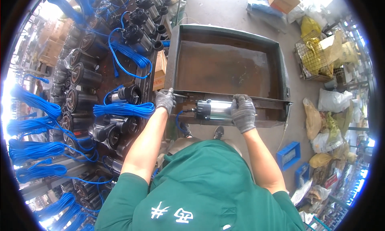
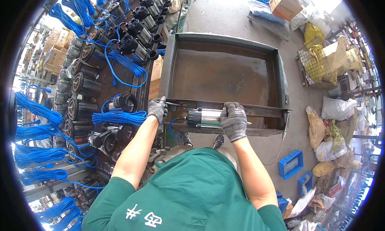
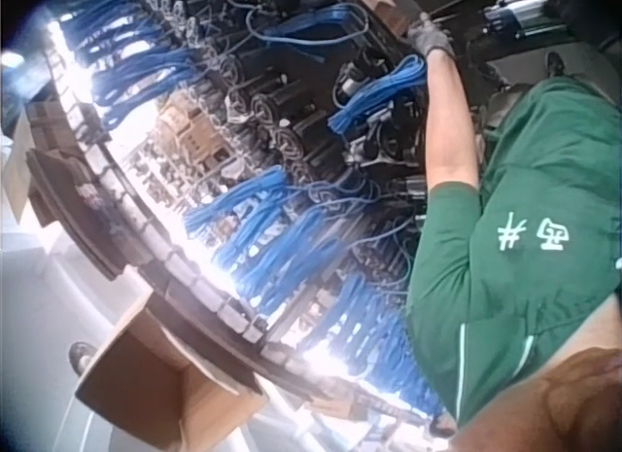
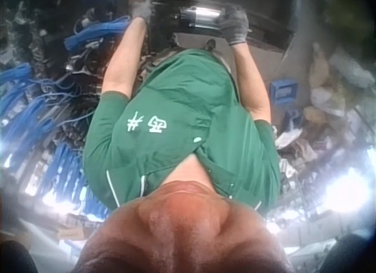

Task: Submerging pump motors in a water tank to test for leaks and functionality during assembly.

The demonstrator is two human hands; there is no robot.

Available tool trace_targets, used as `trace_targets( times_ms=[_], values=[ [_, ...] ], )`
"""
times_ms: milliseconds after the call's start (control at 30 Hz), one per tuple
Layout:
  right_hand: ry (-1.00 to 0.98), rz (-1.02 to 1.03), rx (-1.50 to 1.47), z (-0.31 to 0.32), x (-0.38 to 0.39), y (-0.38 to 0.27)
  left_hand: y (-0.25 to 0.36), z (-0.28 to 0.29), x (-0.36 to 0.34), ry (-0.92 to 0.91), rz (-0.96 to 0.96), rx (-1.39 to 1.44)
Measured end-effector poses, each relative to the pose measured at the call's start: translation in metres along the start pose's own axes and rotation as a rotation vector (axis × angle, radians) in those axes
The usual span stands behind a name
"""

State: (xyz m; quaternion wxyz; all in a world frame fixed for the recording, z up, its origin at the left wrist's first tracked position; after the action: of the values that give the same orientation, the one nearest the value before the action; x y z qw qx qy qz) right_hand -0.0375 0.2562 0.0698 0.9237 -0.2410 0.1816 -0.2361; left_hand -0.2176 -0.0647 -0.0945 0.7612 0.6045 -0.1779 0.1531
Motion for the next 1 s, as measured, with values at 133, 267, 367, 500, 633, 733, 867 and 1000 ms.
trace_targets(
  times_ms=[133, 267, 367, 500, 633, 733, 867, 1000],
  values=[
    [-0.006, 0.000, -0.002, 0.000, -0.001, 0.000, 0.000, 0.009, 0.034, -0.018, -0.044, 0.140],
    [-0.015, -0.003, 0.008, -0.001, -0.002, 0.001, -0.001, 0.022, 0.071, -0.065, -0.142, 0.237],
    [-0.013, 0.008, -0.010, -0.001, -0.002, 0.000, -0.007, 0.023, 0.080, -0.114, -0.132, 0.261],
    [-0.017, -0.004, -0.003, -0.001, -0.002, 0.001, -0.014, 0.015, 0.082, -0.156, -0.094, 0.260],
    [-0.021, -0.009, 0.001, -0.002, -0.002, 0.001, -0.023, 0.008, 0.077, -0.188, 0.042, 0.285],
    [-0.017, -0.003, -0.001, -0.002, -0.001, 0.002, -0.032, 0.003, 0.071, -0.306, 0.236, 0.188],
    [-0.008, 0.018, -0.005, -0.002, -0.001, 0.002, -0.030, 0.002, 0.071, -0.522, 0.310, -0.050],
    [-0.024, 0.013, 0.021, -0.005, 0.000, 0.004, -0.016, 0.005, 0.070, -0.703, 0.214, -0.119]
  ],
)
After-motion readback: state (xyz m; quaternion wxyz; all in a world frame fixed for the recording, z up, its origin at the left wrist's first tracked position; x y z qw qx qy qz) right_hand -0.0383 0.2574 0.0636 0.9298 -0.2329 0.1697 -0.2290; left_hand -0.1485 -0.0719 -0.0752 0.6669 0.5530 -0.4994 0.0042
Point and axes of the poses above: each hand's wrist, its own x-axis away from the middle knuckle, its own z-axis out of the back of the hand, y = z × x, the point moved 10 cm from there along -x, towards the middle knuckle, and after that the axes turned 11 degrees about -z, right-handed, at the moved point
